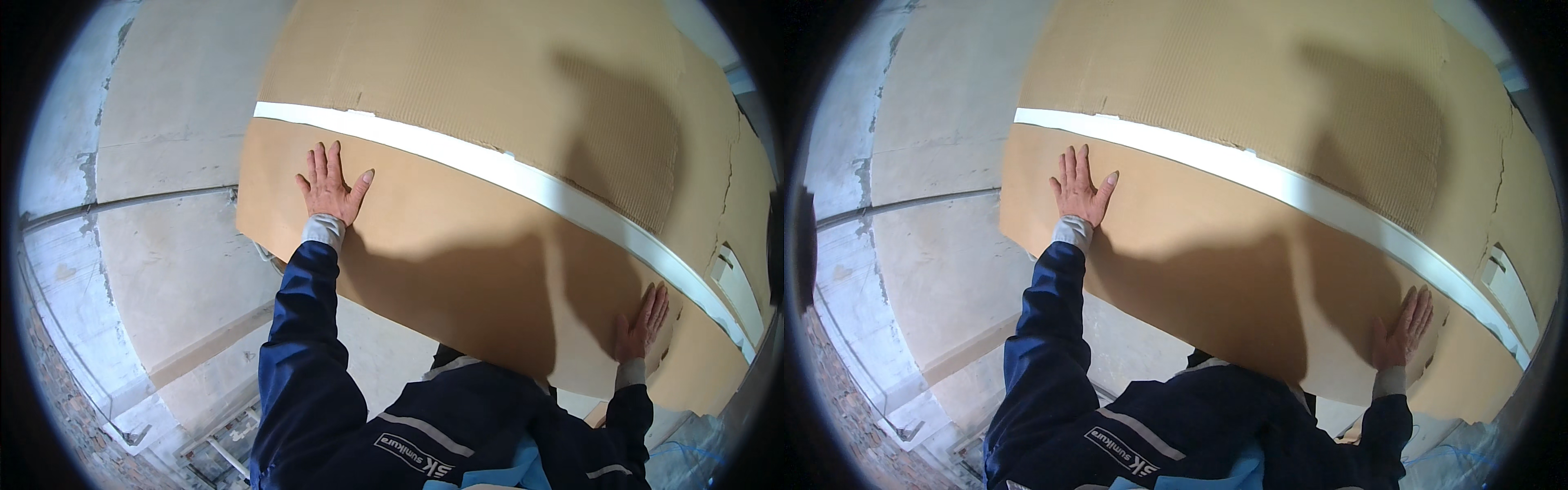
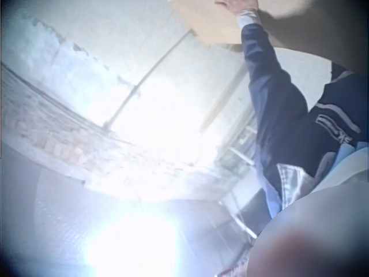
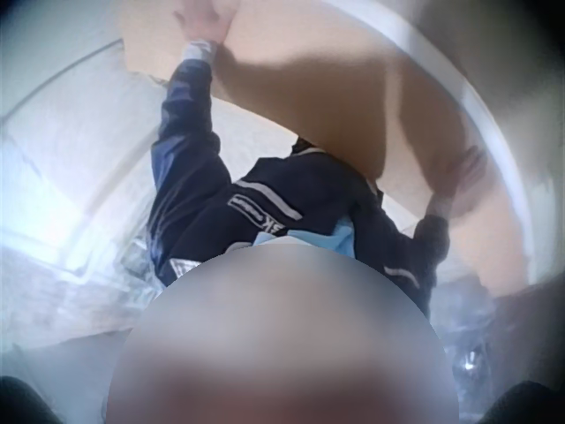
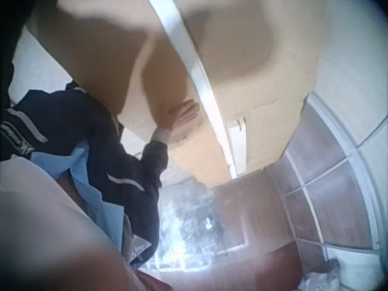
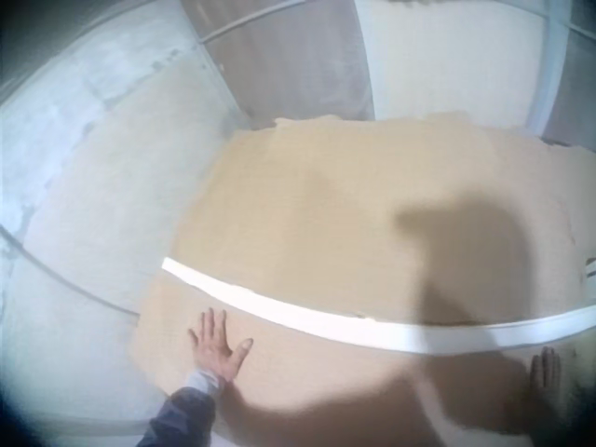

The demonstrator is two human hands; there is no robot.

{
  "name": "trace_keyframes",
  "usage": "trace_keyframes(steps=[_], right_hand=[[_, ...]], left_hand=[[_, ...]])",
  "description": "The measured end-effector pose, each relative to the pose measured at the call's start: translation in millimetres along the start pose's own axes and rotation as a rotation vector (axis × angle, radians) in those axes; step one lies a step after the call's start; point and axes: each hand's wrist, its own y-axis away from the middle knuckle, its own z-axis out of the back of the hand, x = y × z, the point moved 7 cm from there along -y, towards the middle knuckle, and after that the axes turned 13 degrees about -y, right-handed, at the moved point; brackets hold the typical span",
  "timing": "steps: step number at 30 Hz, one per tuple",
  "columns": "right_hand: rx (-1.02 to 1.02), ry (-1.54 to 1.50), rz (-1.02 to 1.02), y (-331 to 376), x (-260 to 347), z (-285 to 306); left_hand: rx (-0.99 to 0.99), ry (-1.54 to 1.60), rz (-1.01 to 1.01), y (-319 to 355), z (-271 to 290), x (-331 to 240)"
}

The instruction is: The person uses a green utility knife to cut a large piece of cardboard on the floor, then places the cut piece onto a curved wooden structure. They repeat the cutting and placement process with additional cardboard pieces, smoothing them onto the structure.

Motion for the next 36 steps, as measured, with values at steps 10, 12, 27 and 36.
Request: trace_keyframes(steps=[10,12,27,36], right_hand=[[-0.013,0.046,0.079,-3.2,3.8,-0.4],[-0.017,0.043,0.076,-3.9,4.0,0.4],[0.032,0.063,0.047,-4.8,1.0,-3.7],[0.035,0.078,0.047,-6.3,3.7,-4.8]], left_hand=[[0.141,0.045,0.606,-58.8,-5.8,23.1],[0.125,0.066,0.619,-62.0,-10.1,24.7],[0.087,0.022,0.615,-54.5,-15.8,33.1],[0.025,0.071,0.568,-56.7,-19.6,42.1]])
